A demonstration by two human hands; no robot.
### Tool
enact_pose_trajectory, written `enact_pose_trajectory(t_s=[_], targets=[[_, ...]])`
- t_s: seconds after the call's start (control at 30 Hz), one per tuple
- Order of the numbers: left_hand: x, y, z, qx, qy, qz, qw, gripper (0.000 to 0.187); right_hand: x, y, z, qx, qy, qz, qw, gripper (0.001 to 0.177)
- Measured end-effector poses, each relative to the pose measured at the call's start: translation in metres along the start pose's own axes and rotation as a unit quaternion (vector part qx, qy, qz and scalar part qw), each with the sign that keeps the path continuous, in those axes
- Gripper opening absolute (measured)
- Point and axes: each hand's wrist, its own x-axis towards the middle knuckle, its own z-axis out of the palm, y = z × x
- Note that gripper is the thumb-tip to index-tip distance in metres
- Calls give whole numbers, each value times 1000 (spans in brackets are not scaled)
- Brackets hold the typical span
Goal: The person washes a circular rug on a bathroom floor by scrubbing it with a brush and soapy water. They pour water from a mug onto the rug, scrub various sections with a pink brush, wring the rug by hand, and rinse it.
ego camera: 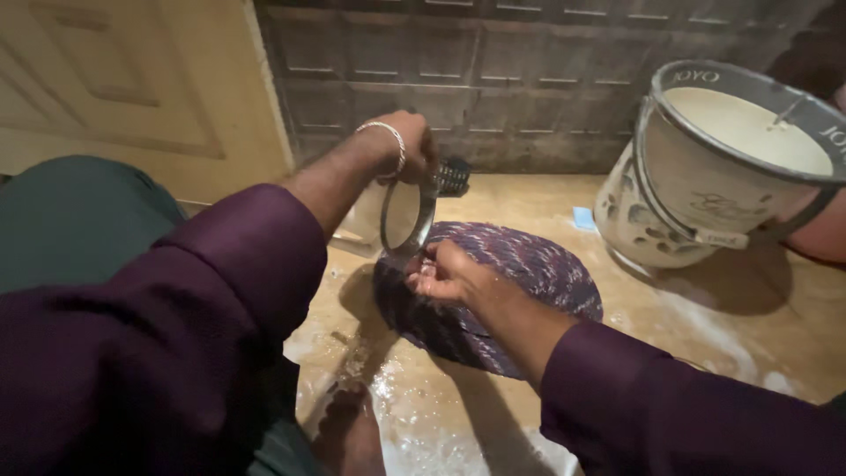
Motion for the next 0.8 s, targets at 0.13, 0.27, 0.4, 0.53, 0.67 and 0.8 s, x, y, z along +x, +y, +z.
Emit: enact_pose_trajectory(t_s=[0.13,0.27,0.4,0.53,0.67,0.8], targets=[[6,-33,-10,-133,-52,-22,990,47,-21,-2,23,-81,14,-27,996,36],[11,-28,3,-154,-61,-10,986,54,-62,-5,14,-139,12,23,990,35],[10,3,28,-187,-51,8,981,44,-118,-11,-9,-310,143,67,938,24],[14,33,66,-199,-13,-20,980,29,-161,-28,-19,-407,257,72,873,23],[48,46,116,-285,61,-20,957,26,-194,-47,-20,-346,282,18,895,32],[91,55,153,-522,18,-94,847,45,-223,-65,-29,-228,224,-25,947,53]])
